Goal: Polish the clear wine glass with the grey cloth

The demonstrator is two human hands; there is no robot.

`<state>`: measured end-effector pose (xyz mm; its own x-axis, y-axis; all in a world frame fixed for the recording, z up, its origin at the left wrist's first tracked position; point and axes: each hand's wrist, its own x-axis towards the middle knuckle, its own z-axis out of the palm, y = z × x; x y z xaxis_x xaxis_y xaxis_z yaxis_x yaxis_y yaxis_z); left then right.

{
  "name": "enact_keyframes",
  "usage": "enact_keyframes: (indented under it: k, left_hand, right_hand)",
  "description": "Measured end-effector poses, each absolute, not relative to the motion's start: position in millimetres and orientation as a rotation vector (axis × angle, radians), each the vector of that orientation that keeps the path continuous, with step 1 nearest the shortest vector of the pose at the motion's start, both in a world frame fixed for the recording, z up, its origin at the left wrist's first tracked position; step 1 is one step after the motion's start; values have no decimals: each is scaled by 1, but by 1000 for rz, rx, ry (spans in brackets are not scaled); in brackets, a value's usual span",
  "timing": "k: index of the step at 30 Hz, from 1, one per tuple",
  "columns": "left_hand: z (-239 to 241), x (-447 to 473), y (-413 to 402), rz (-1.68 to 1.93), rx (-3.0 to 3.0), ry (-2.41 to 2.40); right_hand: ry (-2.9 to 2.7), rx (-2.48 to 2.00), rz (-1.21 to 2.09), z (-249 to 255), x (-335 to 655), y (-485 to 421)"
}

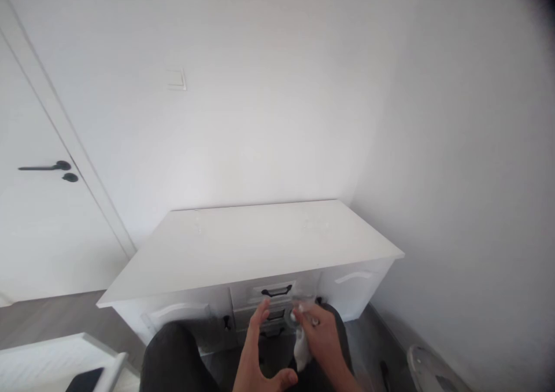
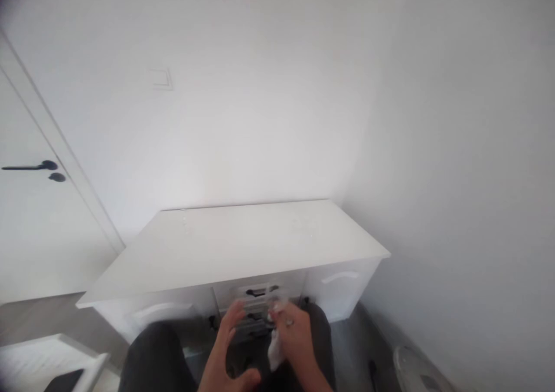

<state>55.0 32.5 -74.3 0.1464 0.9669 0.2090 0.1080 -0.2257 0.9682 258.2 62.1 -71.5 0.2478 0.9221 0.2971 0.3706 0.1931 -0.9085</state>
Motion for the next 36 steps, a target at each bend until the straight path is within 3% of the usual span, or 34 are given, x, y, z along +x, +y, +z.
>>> enact_keyframes:
  k: [9, 13, 36]
  left_hand:
    - [-86, 50, 25, 1098, 1464, 1144]
    - [-85, 51, 23, 1094, 1485, 1148]
    - [-89, 49, 24, 1103, 1510, 1062]
  right_hand:
    - [-1144, -1756, 240, -46, 394, 199]
    - [-1124, -1861, 262, -40, 421, 232]
    - [-1265, -1962, 277, -57, 387, 277]
